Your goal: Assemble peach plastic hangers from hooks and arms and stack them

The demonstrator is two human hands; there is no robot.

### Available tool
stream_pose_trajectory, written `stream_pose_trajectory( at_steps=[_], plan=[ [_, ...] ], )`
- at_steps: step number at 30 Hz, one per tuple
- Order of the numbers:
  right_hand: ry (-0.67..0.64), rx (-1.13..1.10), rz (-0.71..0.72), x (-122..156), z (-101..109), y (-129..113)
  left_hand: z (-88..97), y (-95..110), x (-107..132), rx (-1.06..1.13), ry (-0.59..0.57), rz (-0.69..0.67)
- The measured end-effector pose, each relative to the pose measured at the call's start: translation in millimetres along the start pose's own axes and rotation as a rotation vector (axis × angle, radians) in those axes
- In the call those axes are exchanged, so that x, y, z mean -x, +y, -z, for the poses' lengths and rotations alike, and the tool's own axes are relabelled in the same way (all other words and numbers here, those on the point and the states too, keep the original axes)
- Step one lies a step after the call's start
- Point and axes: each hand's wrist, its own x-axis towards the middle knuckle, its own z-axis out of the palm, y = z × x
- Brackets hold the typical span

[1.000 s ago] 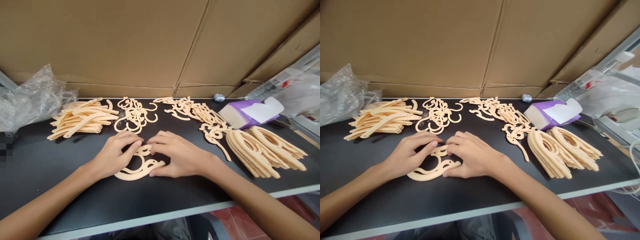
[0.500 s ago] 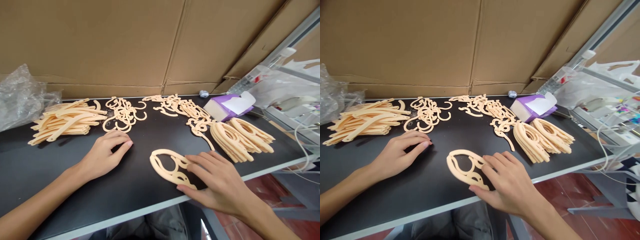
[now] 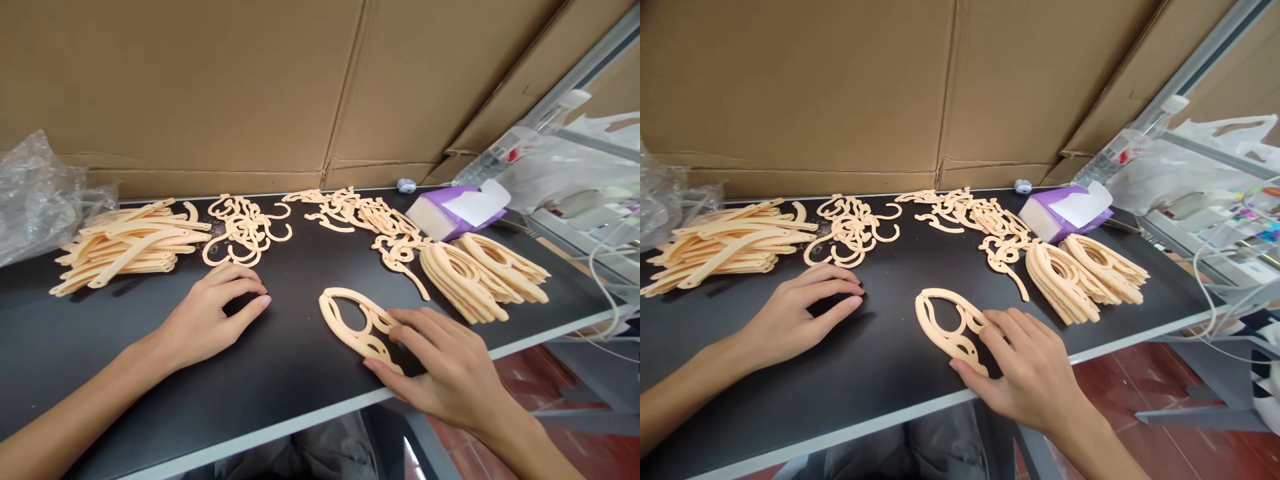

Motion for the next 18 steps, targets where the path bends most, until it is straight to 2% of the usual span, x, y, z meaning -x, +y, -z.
stream_pose_trajectory(
  at_steps=[5, 10, 16, 18],
  plan=[
    [0.008, 0.003, 0.017, 4, 5, 7, 0.5, 1, -1, 0.004, -0.002, -0.015],
    [0.054, 0.073, -0.016, 15, 20, 31, 1.6, 3, -1, 0.003, -0.008, -0.017],
    [0.220, 0.487, -0.001, 17, 49, 77, 1.0, 2, -2, -0.002, -0.010, -0.036],
    [0.180, 0.574, -0.091, 20, 54, 92, 0.5, 2, -2, -0.004, -0.002, -0.045]
  ],
)
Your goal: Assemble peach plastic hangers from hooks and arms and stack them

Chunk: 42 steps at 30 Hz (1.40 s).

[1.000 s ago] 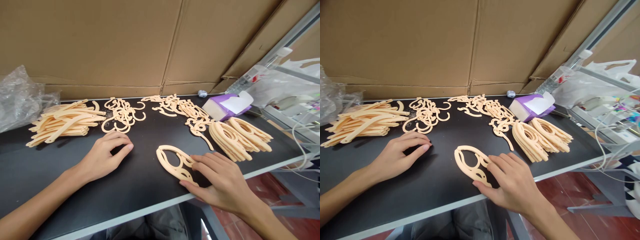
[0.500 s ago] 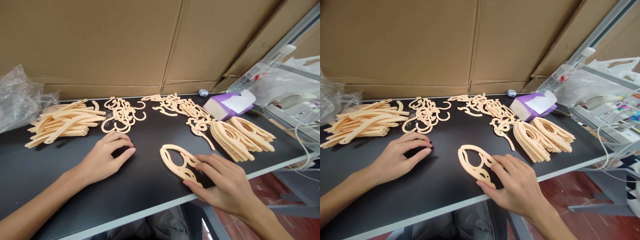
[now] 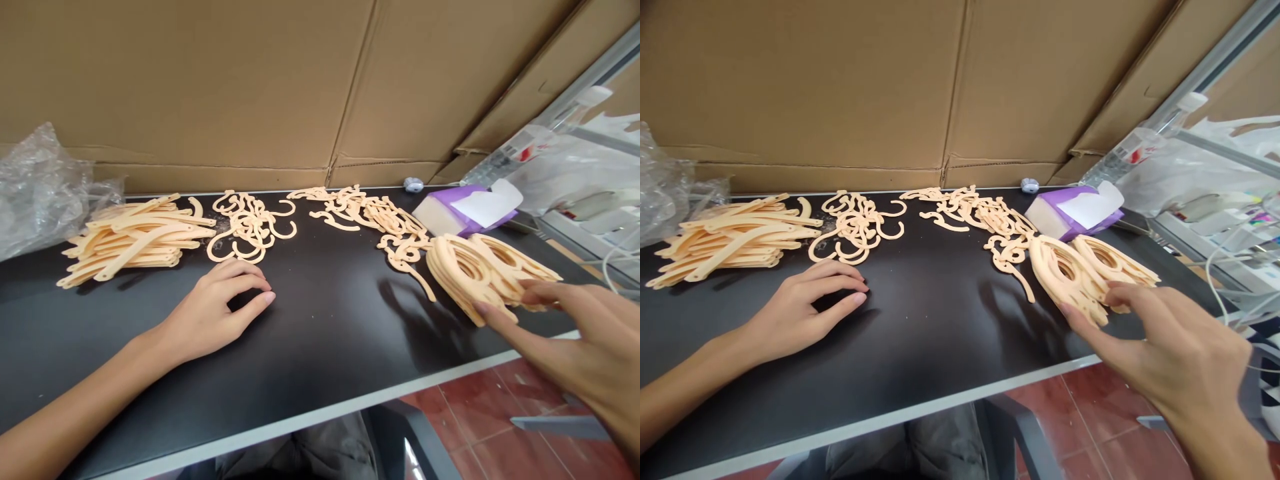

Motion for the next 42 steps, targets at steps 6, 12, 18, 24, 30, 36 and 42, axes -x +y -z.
stream_pose_trajectory(
  at_steps=[6, 12, 18, 24, 30, 36, 42],
  plan=[
    [-0.152, 0.161, -0.118, 9, -15, 17, -0.2, -1, 2, -0.007, 0.010, -0.016],
    [-0.138, -0.013, -0.066, 10, -21, 18, -1.0, -2, 0, -0.001, 0.008, -0.016],
    [-0.135, -0.128, -0.102, 16, -28, 20, -0.1, 0, 0, -0.003, 0.010, -0.018],
    [-0.168, -0.131, -0.139, 21, -28, 22, 0.3, -1, 0, 0.007, 0.006, -0.013],
    [-0.225, -0.116, -0.189, 28, -27, 25, -0.3, -2, 0, 0.003, 0.004, -0.015],
    [-0.188, -0.185, -0.199, 27, -27, 21, 0.0, -1, 0, -0.001, -0.003, -0.009],
    [-0.182, -0.212, -0.280, 26, -25, 12, 0.0, -1, 1, -0.006, 0.009, -0.024]
  ],
)
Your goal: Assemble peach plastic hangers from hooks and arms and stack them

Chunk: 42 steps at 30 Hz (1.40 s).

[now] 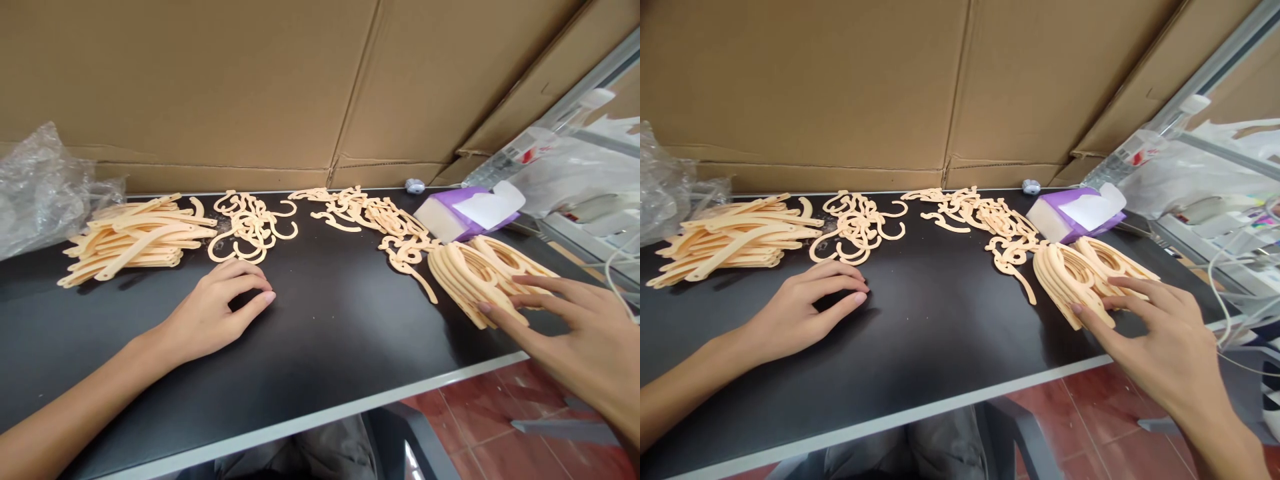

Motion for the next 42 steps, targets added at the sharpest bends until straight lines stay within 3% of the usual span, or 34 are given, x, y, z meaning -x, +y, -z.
stream_pose_trajectory(
  at_steps=[4, 7, 9, 12, 17, 20, 23, 27, 31, 34, 39, 42],
  plan=[
    [0.019, 0.030, 0.045, 2, 2, 7, 0.2, 1, -1, -0.012, 0.008, 0.007],
    [0.106, 0.096, 0.096, -3, 5, 10, 0.4, 3, -2, 0.000, 0.004, 0.007],
    [0.184, 0.089, 0.113, -13, 6, 0, 0.3, 4, -2, 0.005, -0.003, 0.002],
    [0.173, -0.042, 0.185, -37, -1, -32, -0.3, 3, -1, -0.002, -0.006, -0.011],
    [-0.015, -0.318, 0.294, -92, -46, -103, -1.2, 2, 1, -0.031, 0.002, -0.056],
    [-0.095, -0.280, 0.319, -118, -86, -136, -3.0, 4, 2, -0.038, 0.003, -0.069],
    [-0.118, -0.239, 0.327, -127, -114, -154, -4.5, 5, 2, -0.046, 0.019, -0.051],
    [-0.135, -0.330, 0.328, -119, -120, -154, 7.0, -3, -1, -0.222, 0.166, 0.002],
    [-0.112, -0.375, 0.227, -117, -110, -144, 29.2, -19, -7, -0.410, 0.306, 0.172],
    [-0.120, -0.354, 0.225, -119, -108, -141, 33.6, -28, -8, -0.442, 0.299, 0.206],
    [-0.163, -0.348, 0.263, -118, -110, -144, 23.6, -32, -8, -0.525, 0.140, 0.136],
    [-0.168, -0.345, 0.262, -117, -108, -146, 30.9, -35, -7, -0.575, 0.173, 0.171]
  ],
)
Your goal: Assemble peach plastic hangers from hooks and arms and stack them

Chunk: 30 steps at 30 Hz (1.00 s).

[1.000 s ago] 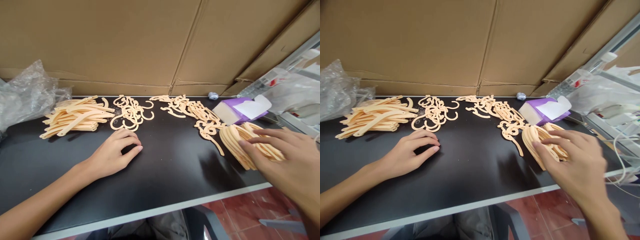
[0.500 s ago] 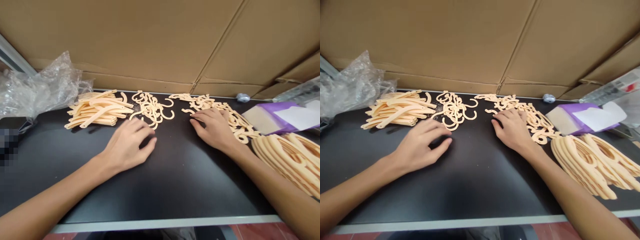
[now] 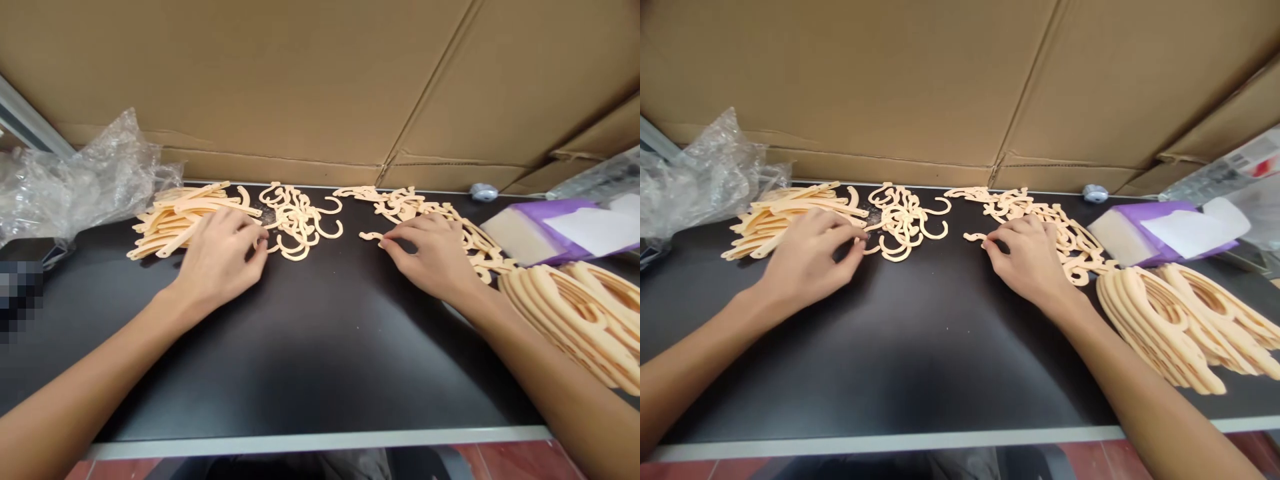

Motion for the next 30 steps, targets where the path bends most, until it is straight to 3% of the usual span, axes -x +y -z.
stream_pose_trajectory(
  at_steps=[3, 8, 18, 22, 26, 30],
  plan=[
    [-0.003, 0.001, 0.001, 0, 2, -1, 11.4, -14, -3, -0.113, 0.053, 0.098],
    [0.039, -0.040, 0.037, 2, 2, -7, 22.0, -30, -4, -0.241, -0.038, 0.192],
    [0.062, -0.138, 0.132, 5, 2, -26, 19.0, -40, -6, -0.190, -0.022, 0.134],
    [0.080, -0.162, 0.238, 5, 5, -47, 28.4, -33, -10, -0.130, -0.037, 0.109],
    [-0.040, -0.178, 0.381, 0, 9, -79, 32.6, -14, -12, 0.046, 0.058, 0.024],
    [-0.136, -0.175, 0.443, -7, 4, -101, 26.9, 7, -6, 0.295, -0.072, -0.206]
  ],
)
